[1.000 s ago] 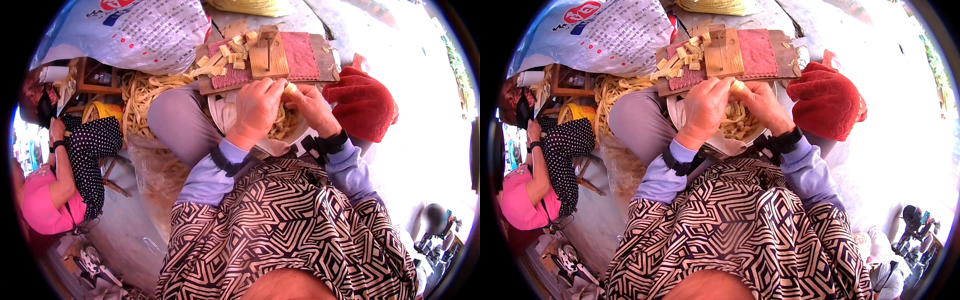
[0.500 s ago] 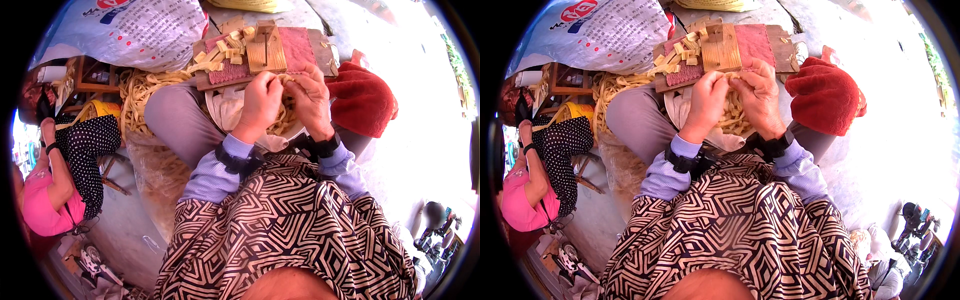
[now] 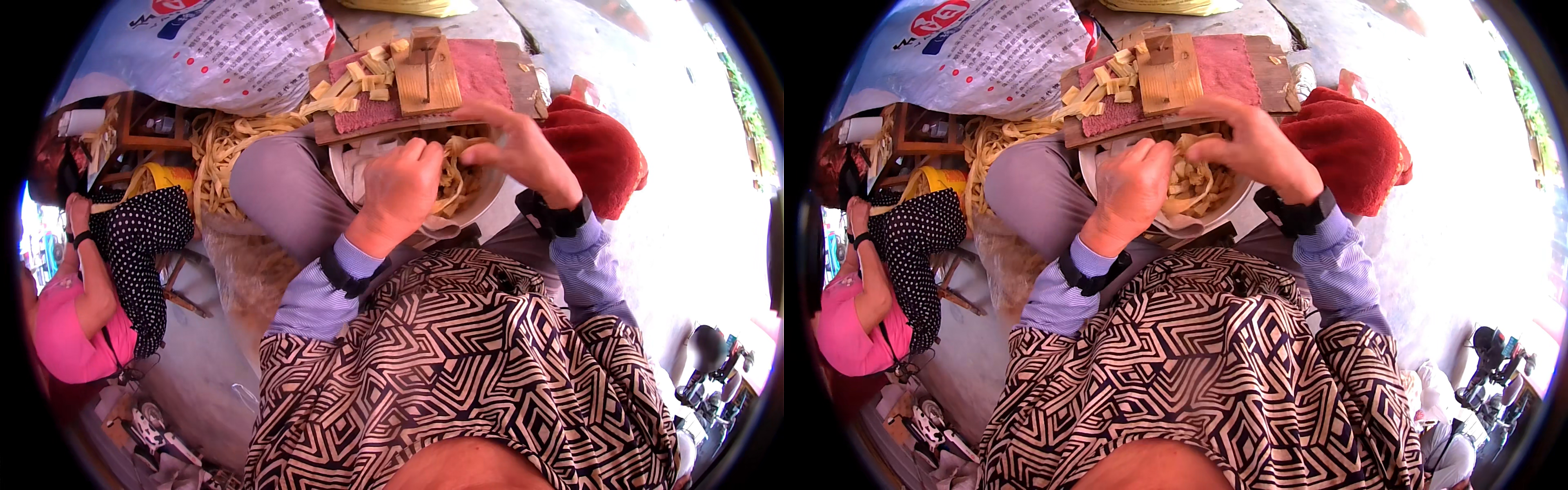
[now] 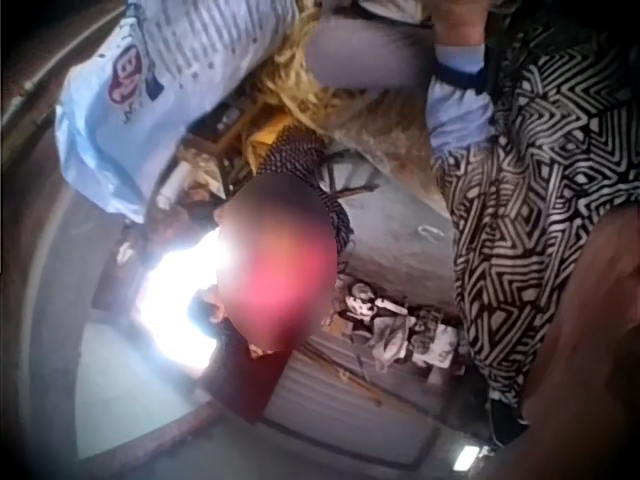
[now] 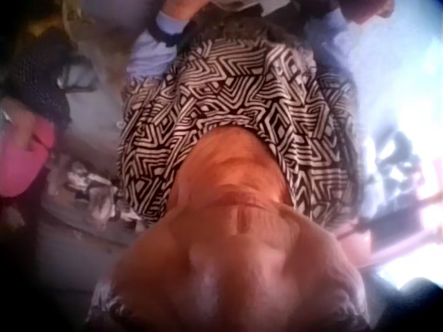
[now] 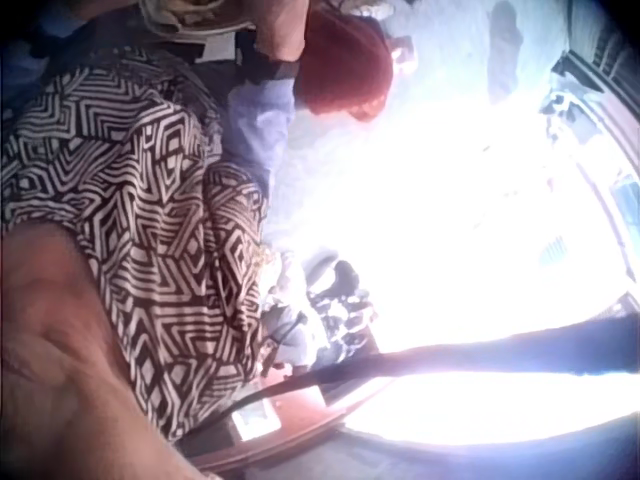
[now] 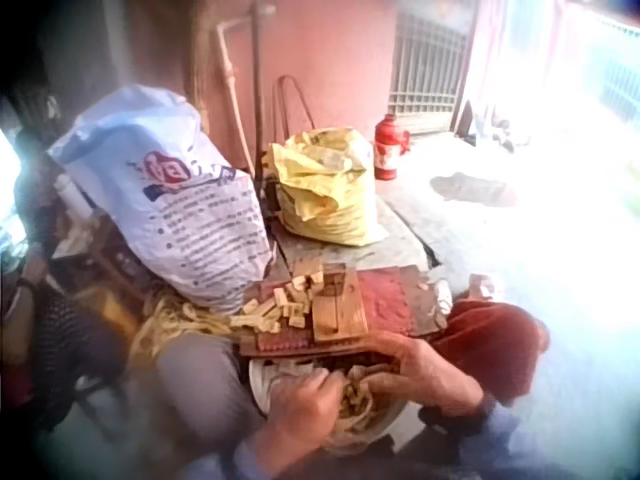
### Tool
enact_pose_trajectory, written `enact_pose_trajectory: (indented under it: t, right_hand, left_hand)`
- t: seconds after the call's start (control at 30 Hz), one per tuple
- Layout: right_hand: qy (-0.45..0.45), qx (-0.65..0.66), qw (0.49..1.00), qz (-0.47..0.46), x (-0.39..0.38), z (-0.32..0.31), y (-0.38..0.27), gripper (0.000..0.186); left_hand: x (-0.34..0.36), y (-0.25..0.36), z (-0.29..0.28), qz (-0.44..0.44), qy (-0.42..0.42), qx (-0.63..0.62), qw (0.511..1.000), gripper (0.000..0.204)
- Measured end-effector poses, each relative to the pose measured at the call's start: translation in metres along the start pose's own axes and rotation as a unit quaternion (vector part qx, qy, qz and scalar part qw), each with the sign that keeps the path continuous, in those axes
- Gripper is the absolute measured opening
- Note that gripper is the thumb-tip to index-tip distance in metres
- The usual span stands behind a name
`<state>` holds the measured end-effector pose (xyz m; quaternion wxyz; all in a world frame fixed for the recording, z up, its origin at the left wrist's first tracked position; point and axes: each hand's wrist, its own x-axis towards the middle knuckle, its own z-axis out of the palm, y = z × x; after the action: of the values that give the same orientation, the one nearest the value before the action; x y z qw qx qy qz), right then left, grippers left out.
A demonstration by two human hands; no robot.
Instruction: The person is folding and twisting thin strips of light-colored material by hand to create knotted shapes and placing them into a bowl.
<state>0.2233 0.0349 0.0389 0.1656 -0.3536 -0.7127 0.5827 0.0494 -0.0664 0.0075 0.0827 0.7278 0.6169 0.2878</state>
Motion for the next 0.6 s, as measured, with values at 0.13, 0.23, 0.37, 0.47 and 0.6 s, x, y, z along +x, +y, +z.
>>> enact_pose_trajectory:
  t: [0.13, 0.23, 0.37, 0.47, 0.6]
  right_hand:
    - [-0.074, -0.021, 0.997, 0.002, 0.007, -0.001, -0.001, 0.025]
    - [-0.115, 0.063, 0.990, 0.043, 0.001, -0.008, 0.002, 0.014]
    - [-0.127, 0.031, 0.991, 0.029, -0.006, -0.007, -0.007, 0.019]
    - [-0.011, -0.186, 0.970, -0.154, -0.009, 0.005, -0.016, 0.025]
    - [-0.048, -0.350, 0.912, -0.207, -0.005, 0.002, -0.022, 0.018]
  left_hand:
    - [0.013, -0.002, -0.006, 0.037, 0.004, -0.061, 0.997, 0.005]
    - [0.018, -0.005, -0.027, -0.033, -0.142, -0.249, 0.958, 0.016]
    - [0.013, -0.008, -0.022, -0.086, -0.210, -0.358, 0.906, 0.023]
    - [0.019, -0.009, -0.019, -0.115, -0.207, -0.393, 0.888, 0.022]
    - [0.021, -0.013, -0.017, -0.121, -0.207, -0.429, 0.871, 0.021]
